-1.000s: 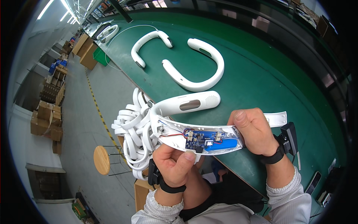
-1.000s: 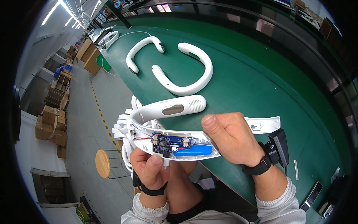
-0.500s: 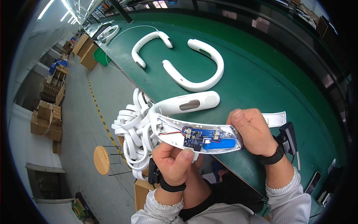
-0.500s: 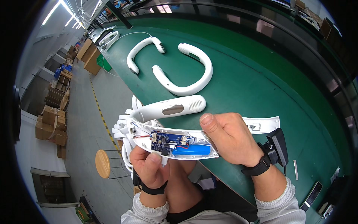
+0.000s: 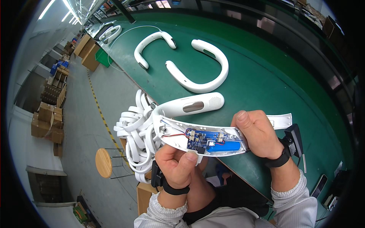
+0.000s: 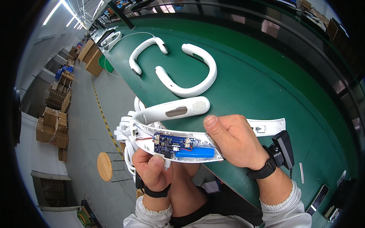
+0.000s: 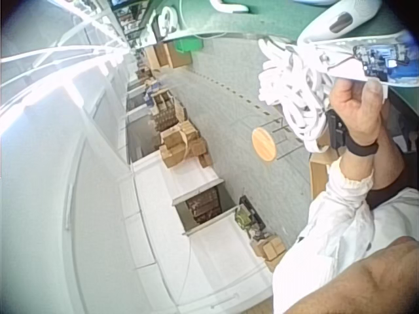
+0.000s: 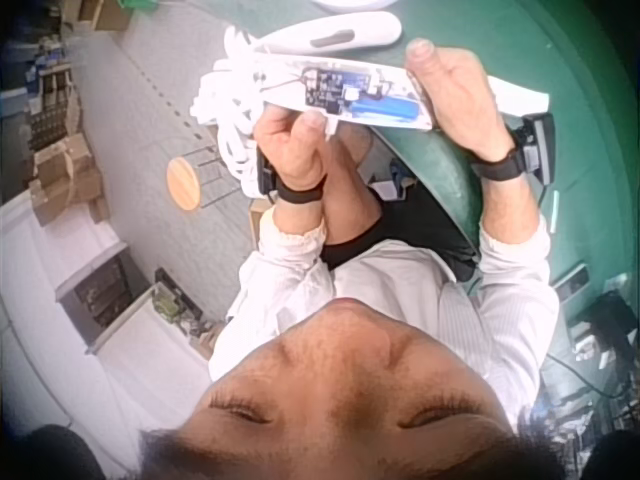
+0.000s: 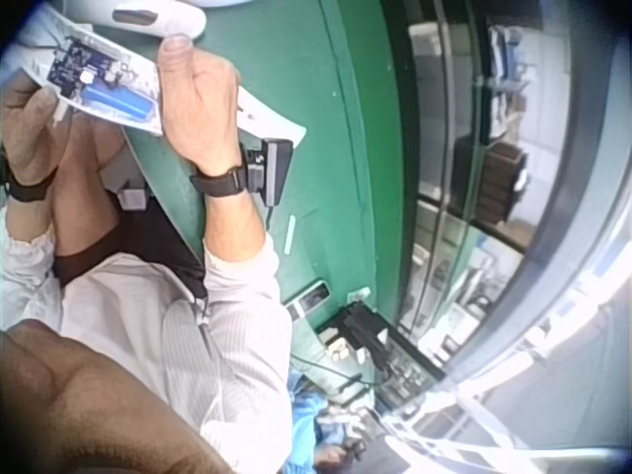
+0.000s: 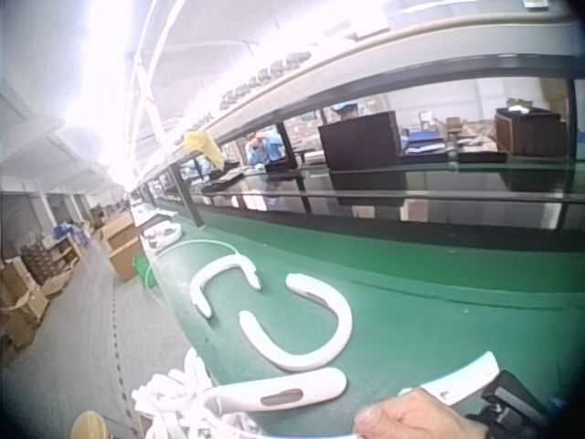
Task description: Assembling the internal components and battery into the plastic casing of a neck massager.
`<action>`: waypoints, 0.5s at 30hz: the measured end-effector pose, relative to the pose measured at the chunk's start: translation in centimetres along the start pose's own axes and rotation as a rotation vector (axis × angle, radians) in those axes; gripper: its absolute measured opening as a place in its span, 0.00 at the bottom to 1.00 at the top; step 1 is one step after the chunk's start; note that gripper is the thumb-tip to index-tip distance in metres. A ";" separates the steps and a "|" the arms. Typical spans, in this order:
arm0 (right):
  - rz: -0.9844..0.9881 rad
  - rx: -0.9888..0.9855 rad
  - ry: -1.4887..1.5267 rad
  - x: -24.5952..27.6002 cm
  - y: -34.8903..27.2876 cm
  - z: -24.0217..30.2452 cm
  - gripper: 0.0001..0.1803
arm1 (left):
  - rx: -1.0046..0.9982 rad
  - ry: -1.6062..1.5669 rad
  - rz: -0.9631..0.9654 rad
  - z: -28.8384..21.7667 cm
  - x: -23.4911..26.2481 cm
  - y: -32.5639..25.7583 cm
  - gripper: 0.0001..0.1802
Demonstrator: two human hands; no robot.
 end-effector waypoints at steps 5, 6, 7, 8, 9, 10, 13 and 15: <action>-0.006 -0.001 0.002 0.0 -0.1 0.1 0.37 | -0.001 0.003 0.002 0.1 0.1 0.0 0.27; -0.007 -0.005 0.009 0.0 -0.1 0.2 0.37 | -0.003 0.003 -0.001 0.1 0.0 0.0 0.27; -0.006 -0.005 0.010 0.0 -0.1 0.2 0.37 | -0.005 0.003 -0.004 0.1 0.0 0.0 0.27; -0.008 -0.007 -0.005 0.0 -0.1 0.3 0.37 | -0.006 0.003 -0.004 0.1 0.1 0.0 0.27; -0.011 -0.009 -0.020 0.0 -0.2 0.4 0.37 | -0.006 0.001 -0.011 0.1 0.1 0.0 0.27; -0.011 -0.009 -0.020 0.0 -0.2 0.5 0.37 | -0.007 -0.002 -0.018 0.1 0.2 0.0 0.27; -0.023 0.019 -0.073 0.0 -0.3 0.9 0.37 | -0.005 -0.008 -0.030 0.1 0.3 0.0 0.27; -0.023 0.023 -0.077 0.0 -0.3 1.1 0.37 | -0.004 -0.016 -0.031 0.2 0.3 0.0 0.27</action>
Point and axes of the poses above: each hand's wrist, its own y-axis towards the middle knuckle, its own x-axis out of the back of the hand, z = x × y, the point moved 6 cm from there along y, towards the middle knuckle, and after that the axes turned 1 degree about -y, right-handed, at the moved point
